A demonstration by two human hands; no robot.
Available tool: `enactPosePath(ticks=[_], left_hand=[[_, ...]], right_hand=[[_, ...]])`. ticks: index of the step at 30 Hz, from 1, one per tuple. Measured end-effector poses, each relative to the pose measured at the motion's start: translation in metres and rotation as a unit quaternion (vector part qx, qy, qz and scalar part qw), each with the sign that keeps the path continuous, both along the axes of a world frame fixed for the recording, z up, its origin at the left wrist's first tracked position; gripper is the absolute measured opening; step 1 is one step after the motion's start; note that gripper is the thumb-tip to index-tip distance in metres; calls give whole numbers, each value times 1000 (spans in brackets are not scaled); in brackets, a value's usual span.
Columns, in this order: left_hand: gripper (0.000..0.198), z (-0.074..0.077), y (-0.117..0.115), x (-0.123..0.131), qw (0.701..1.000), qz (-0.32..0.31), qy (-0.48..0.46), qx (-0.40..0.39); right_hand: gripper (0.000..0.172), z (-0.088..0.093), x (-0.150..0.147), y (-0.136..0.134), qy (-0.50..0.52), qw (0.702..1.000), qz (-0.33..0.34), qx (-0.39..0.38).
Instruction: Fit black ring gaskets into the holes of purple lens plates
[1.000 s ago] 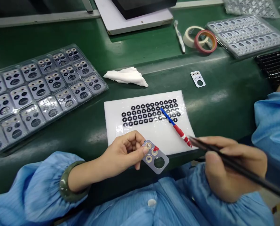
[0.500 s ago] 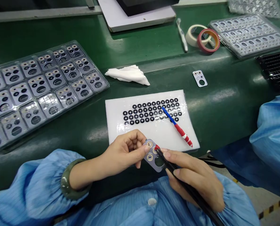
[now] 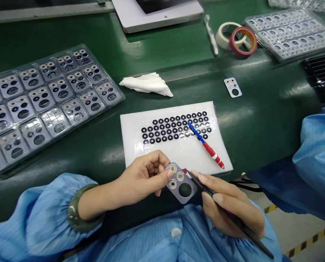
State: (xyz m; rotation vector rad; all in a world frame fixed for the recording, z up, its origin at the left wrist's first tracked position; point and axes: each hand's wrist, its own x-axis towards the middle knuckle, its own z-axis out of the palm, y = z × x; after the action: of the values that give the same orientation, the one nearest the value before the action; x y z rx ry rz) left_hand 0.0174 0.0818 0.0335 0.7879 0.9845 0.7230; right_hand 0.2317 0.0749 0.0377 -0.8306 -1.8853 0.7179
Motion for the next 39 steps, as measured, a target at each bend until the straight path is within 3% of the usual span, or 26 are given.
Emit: enactPosePath(ticks=[5, 12, 20, 25, 39], left_hand=[[16, -4, -2, -1, 1000, 7, -4, 13], [23, -5, -2, -1, 1000, 0, 19, 12], [26, -3, -1, 0, 999, -4, 36, 5], [22, -4, -2, -1, 999, -3, 31, 14], [19, -3, -2, -1, 999, -6, 29, 18]], right_hand=[[45, -14, -8, 0, 93, 995, -11, -27], [42, -12, -16, -2, 170, 979, -29, -108], [41, -11, -10, -4, 153, 974, 27, -164], [39, -10, -6, -2, 138, 976, 42, -160], [32, -10, -8, -1, 117, 974, 38, -193]])
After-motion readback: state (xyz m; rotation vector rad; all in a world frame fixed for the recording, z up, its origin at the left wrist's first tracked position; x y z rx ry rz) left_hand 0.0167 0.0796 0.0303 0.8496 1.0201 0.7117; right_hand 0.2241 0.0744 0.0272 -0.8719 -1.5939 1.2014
